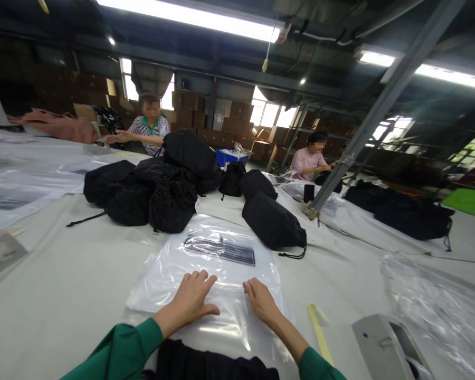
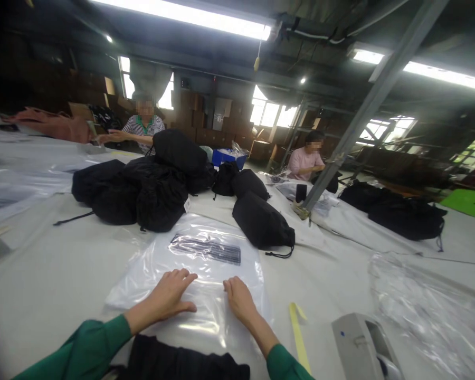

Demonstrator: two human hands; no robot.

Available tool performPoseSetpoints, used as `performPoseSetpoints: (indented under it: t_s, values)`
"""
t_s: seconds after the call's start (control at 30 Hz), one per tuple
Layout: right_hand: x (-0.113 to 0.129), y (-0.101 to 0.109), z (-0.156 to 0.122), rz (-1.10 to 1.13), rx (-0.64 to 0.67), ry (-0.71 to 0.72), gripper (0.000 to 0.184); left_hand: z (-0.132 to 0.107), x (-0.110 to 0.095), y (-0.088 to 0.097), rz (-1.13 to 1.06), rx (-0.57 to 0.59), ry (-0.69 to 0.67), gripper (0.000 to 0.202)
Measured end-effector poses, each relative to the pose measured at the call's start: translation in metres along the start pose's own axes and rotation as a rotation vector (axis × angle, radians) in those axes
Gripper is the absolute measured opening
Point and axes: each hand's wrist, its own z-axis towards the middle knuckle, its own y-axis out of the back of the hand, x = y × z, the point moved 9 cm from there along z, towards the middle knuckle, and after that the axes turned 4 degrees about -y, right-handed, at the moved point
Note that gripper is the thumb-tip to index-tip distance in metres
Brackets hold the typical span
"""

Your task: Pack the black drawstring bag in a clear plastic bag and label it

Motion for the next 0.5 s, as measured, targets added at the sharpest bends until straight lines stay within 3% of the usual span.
performPoseSetpoints:
  t_s: [0.1,0.23,0.33,0.43,0.5]
  values:
    - [-0.003,0.007,0.008,0.014,-0.049,0.017,0.039,0.014,0.015,-0.015,0.028,0.019,0.048,0.016]
    - [-0.001,0.019,0.012,0.042,-0.128,-0.004,0.044,0.022,0.035,-0.017,0.007,-0.036,0.092,0.03]
    - [0.016,0.027,0.003,0.058,-0.205,0.006,0.042,0.029,0.043,-0.012,-0.018,-0.079,0.09,0.035]
    - [0.045,0.028,-0.012,-0.02,-0.261,0.159,0.088,0.034,0.043,-0.005,-0.036,-0.115,0.075,0.033]
    - [0.048,0.029,-0.018,-0.079,-0.29,0.207,0.078,0.035,0.042,-0.002,-0.055,-0.129,0.054,0.025]
